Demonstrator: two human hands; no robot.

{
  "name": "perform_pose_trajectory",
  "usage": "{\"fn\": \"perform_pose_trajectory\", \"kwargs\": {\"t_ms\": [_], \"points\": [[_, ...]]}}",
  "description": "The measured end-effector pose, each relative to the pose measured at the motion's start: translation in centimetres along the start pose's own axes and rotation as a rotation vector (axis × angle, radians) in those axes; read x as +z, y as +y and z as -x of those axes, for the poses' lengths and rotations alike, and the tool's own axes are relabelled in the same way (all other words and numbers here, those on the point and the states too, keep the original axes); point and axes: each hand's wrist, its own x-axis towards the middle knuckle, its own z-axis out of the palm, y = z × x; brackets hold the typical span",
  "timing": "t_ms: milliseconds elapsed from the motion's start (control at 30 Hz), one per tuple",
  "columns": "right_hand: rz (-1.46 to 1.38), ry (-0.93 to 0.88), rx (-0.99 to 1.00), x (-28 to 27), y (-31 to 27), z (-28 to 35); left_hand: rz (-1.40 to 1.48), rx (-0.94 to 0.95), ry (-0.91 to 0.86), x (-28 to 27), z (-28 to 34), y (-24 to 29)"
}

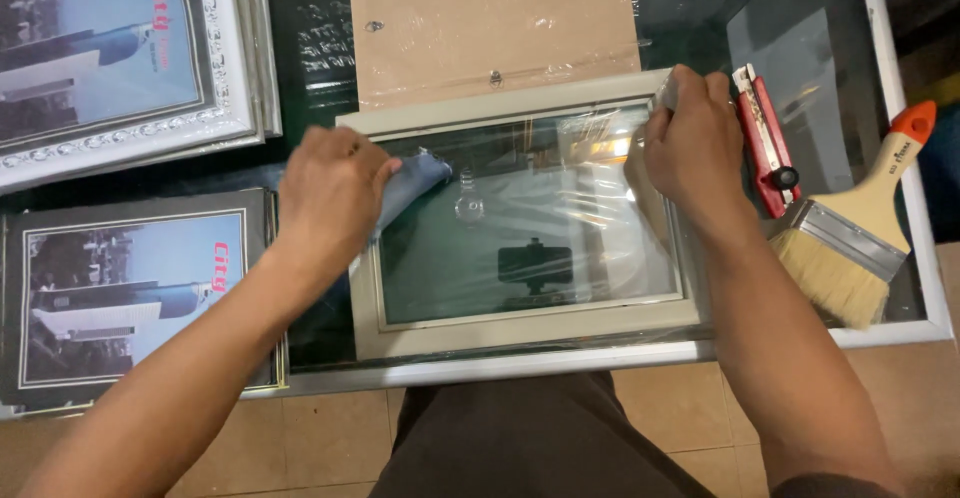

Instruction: Cleaning a picture frame using a brush and a cloth on a workbench.

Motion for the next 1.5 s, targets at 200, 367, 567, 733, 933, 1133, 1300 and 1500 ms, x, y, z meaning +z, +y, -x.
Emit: {"fn": "perform_pose_trajectory", "kwargs": {"t_ms": [200, 367, 567, 733, 933, 1133, 1300, 1500], "points": [[0.007, 0.029, 0.003, 0.1, -0.4, -0.1, 0.079, -0.096, -0.238, -3.0, 1.1, 5.3], [0.003, 0.009, -0.007, -0.4, -0.7, 0.0, 0.052, -0.148, -0.215, -1.1, 0.3, 6.1], [-0.036, 0.033, -0.053, 0.2, 1.6, -0.8, 0.465, -0.262, -0.476, 0.3, -5.2, 9.9], [-0.106, 0.131, -0.152, 1.6, 4.0, -1.5, 0.842, -0.268, -0.519, -1.2, -9.6, 17.3], [-0.103, 0.15, -0.167, 1.9, 4.5, -1.7, 1.024, -0.212, -0.62, -6.7, -9.5, 11.7], [-0.145, 0.163, -0.155, 1.3, 3.7, -1.6, 0.448, -0.554, -0.694, -3.2, -5.3, 1.0], [-0.151, 0.153, -0.133, 1.0, 2.9, -1.3, 0.364, -0.405, -0.702, 0.4, -5.8, 5.6], [-0.194, 0.134, -0.14, 1.3, 4.3, -1.9, 0.602, -0.212, -0.56, 1.6, -10.7, 17.4]]}}
